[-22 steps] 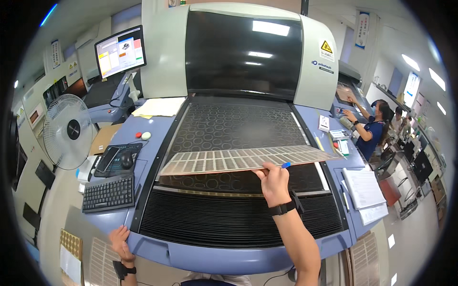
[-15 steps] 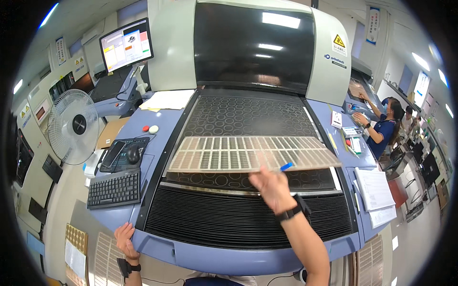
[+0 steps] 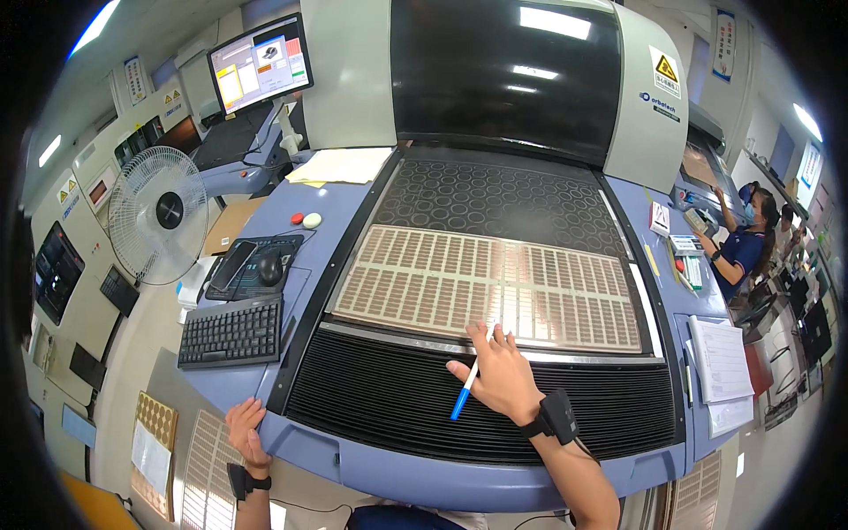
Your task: The recorder inspects several circuit panels, marking them with a pen and placing them onto a machine surface.
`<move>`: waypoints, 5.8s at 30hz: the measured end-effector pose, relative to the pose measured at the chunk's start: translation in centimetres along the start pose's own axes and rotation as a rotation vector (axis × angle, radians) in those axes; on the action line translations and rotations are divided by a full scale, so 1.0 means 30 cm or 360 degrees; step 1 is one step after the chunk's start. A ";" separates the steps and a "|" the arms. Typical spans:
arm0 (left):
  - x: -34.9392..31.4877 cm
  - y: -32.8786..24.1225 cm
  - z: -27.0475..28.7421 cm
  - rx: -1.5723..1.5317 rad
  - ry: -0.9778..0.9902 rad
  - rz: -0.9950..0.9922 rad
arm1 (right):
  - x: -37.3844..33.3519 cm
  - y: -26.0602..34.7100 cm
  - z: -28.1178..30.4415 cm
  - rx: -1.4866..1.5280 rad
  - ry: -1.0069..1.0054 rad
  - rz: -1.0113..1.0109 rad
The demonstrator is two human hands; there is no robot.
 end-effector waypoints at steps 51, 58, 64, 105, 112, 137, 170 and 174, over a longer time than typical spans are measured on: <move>0.499 -0.562 -0.494 -0.0914 0.0537 -0.0612 | -0.094 0.234 0.080 0.0750 -0.0640 0.0660; 0.452 -0.590 -0.495 -0.0933 0.0635 -0.0752 | -0.111 0.257 0.061 0.0797 -0.0696 0.0752; 0.466 -0.601 -0.473 -0.0951 0.0554 -0.0721 | -0.116 0.255 0.058 0.0802 -0.0655 0.0707; 0.381 -0.529 -0.592 -0.1237 0.0992 -0.0195 | -0.100 0.233 -0.033 0.0686 -0.0426 0.0550; 0.390 -0.536 -0.588 -0.1187 0.0979 -0.0226 | -0.098 0.237 -0.026 0.0686 -0.0441 0.0579; 0.387 -0.539 -0.590 -0.1201 0.0984 -0.0227 | -0.102 0.241 -0.017 0.0703 -0.0419 0.0580; 0.392 -0.545 -0.585 -0.1167 0.1039 -0.0168 | -0.103 0.240 -0.012 0.0725 -0.0447 0.0573; 0.395 -0.547 -0.582 -0.1170 0.1018 -0.0190 | -0.103 0.242 -0.008 0.0739 -0.0438 0.0561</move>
Point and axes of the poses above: each hand's wrist, its own x-axis towards the middle knuckle, its own z-axis out of the back of the hand, y = z × x, the point moved 8 cm from there along x, towards the middle knuckle, and after that the axes turned 5 degrees about y, right-handed, at the moved point
